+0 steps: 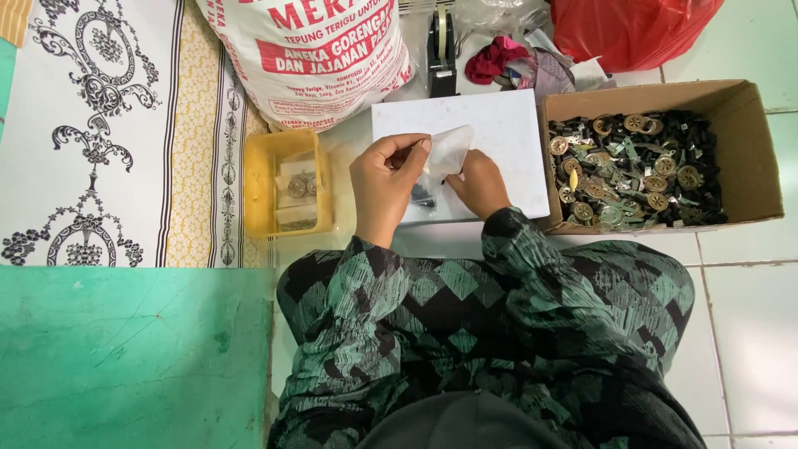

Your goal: Sorting small rubber bands into plastic bags and stapling the bags shut for packaging.

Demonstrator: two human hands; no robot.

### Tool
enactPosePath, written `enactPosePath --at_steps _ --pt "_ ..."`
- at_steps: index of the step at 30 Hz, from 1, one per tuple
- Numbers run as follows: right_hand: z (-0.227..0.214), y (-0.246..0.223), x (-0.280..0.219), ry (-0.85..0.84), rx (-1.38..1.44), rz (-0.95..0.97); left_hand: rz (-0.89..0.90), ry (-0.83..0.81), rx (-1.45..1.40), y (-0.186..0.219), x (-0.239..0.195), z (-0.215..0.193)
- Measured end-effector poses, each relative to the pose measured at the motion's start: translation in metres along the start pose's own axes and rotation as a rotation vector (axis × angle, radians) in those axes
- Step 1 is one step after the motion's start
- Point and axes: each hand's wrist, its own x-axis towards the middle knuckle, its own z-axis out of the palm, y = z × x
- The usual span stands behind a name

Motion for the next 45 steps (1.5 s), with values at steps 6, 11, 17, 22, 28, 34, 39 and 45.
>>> enactPosePath --at_steps 6,11,17,22,28,34,39,45 --pt "-0.085 -0.036 0.006 0.404 0.482 -0.069 -0.014 0.001 -0.030 0.003 0.001 0.008" --pt "-0.146 -0.083 0.006 0.455 0.358 -0.415 -0.028 0.007 -0.036 0.009 0.002 0.010" --pt "-0.145 -0.091 0.010 0.379 -0.006 -0.563 -0.043 0.038 -0.034 0.008 0.002 0.006" --pt "-0.143 -0.099 0.008 0.355 -0.036 -0.572 -0.058 0.050 -0.054 0.010 0.000 0.003" --pt "-0.142 -0.102 0.009 0.322 0.029 -0.561 -0.050 0.073 -0.074 0.015 0.000 -0.001" --pt "-0.086 -0.047 0.010 0.325 0.645 -0.080 -0.040 0.079 -0.121 -0.001 -0.001 -0.003" --pt "-0.009 -0.001 -0.003 -0.006 0.093 0.020 -0.051 0.061 -0.138 -0.001 -0.002 -0.002" --pt "0.001 -0.020 -0.009 -0.004 -0.297 -0.083 -0.032 0.053 -0.139 0.001 -0.002 -0.005"
